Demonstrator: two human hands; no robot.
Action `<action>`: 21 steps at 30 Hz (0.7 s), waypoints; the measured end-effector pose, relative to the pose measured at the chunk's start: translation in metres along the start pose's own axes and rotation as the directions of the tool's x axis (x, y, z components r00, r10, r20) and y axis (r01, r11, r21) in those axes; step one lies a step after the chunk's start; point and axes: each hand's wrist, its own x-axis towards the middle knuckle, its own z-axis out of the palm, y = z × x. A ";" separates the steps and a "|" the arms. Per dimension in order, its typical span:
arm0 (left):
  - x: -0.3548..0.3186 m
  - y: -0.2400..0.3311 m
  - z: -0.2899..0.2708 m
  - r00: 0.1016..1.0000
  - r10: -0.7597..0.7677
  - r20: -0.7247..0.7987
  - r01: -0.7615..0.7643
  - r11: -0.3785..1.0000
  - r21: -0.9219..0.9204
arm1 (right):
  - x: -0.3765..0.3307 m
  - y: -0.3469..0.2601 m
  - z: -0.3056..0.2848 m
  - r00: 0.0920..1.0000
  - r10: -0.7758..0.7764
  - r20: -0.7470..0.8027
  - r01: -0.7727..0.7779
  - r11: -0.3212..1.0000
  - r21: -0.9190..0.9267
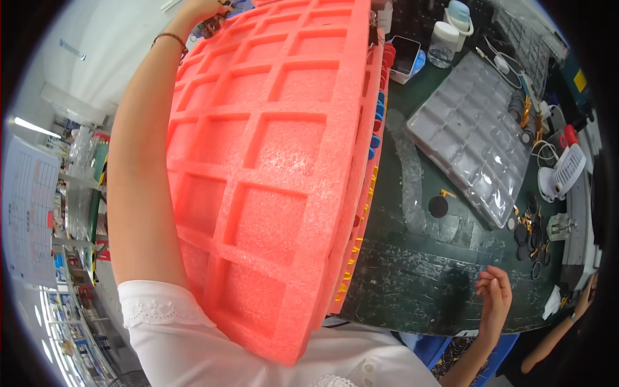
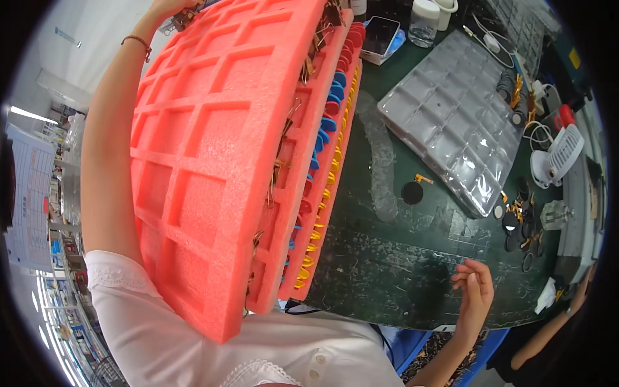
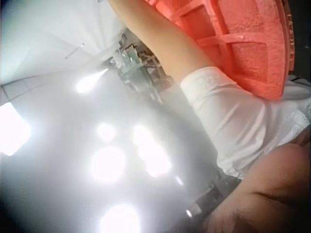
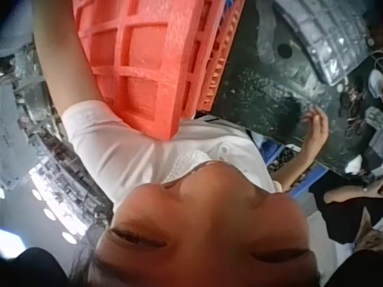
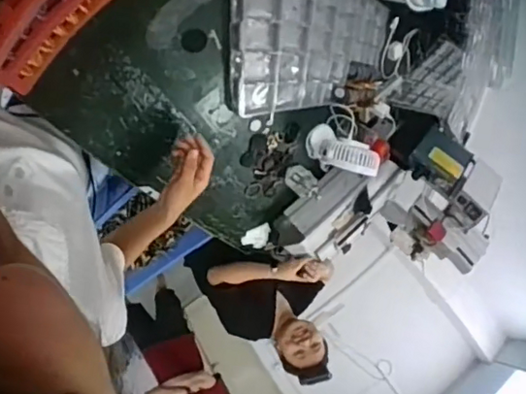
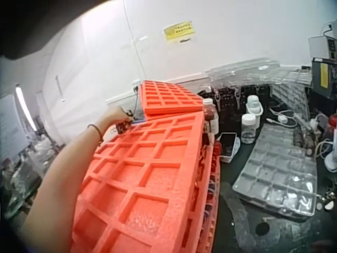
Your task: Manually assembling small circular electronic components and placing them into organized trays.
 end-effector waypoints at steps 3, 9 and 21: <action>0.009 -0.007 0.015 0.973 -0.062 0.223 0.134 0.936 -0.325 | 0.005 0.010 -0.005 0.998 0.055 0.022 -0.058 0.990 0.127; 0.009 -0.016 0.040 0.996 -0.082 -0.027 0.082 0.996 0.031 | 0.002 0.023 -0.006 0.995 0.096 -0.007 -0.093 0.983 0.159; -0.013 -0.019 0.009 0.975 0.062 -0.211 -0.056 0.998 0.032 | -0.023 0.026 -0.015 0.995 0.063 -0.073 -0.055 0.994 0.097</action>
